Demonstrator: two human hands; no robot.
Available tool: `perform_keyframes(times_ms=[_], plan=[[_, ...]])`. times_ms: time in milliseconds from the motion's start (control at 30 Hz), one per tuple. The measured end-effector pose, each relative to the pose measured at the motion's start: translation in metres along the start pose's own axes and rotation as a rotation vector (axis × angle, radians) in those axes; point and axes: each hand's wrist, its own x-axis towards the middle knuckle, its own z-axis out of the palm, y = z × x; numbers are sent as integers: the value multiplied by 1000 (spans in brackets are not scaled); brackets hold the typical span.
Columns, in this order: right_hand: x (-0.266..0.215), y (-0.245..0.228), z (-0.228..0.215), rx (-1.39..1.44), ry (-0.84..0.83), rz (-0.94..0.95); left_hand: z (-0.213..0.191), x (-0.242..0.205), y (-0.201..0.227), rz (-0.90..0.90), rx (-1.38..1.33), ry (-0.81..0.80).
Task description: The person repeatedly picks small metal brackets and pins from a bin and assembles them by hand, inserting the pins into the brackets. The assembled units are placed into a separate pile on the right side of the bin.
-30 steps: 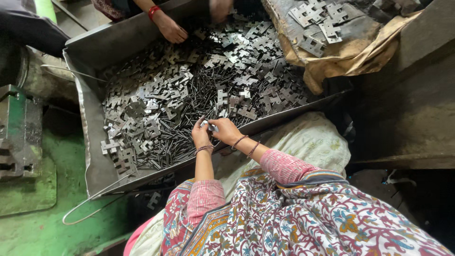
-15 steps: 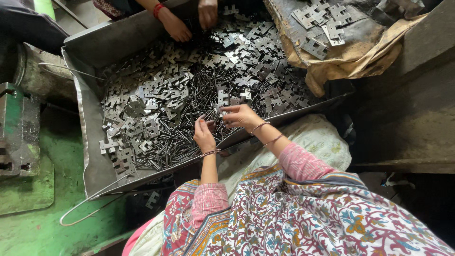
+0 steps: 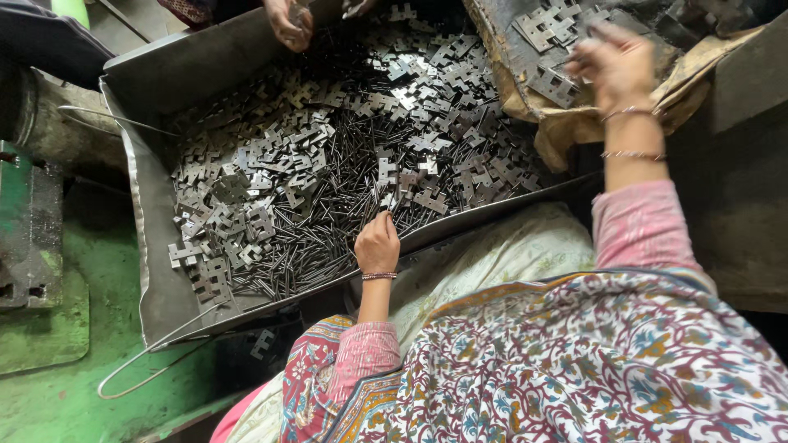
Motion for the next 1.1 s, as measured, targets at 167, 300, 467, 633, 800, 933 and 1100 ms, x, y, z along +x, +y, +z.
perform_keyframes(times_ms=[167, 300, 467, 633, 800, 933, 1100], plan=[[114, 28, -88, -501, 111, -370, 0, 4, 4, 34, 86, -26], [169, 62, -125, -1276, 158, -664, -1, 7, 8, 23, 109, -54], [190, 89, -130, -1469, 139, -432, 0, 13, 7, 2, 95, -49], [163, 59, -110, -1491, 63, -637, 0, 12, 9, -52, 102, -108], [57, 39, -7, -1212, 7, -1077, 8, 4, -1, -111, -3, -112], [-81, 71, 87, -808, -418, -848, 16, -1, -13, -272, -98, -263], [-204, 135, 146, -1037, -661, -542, 17, 10, -33, -417, -157, -389]])
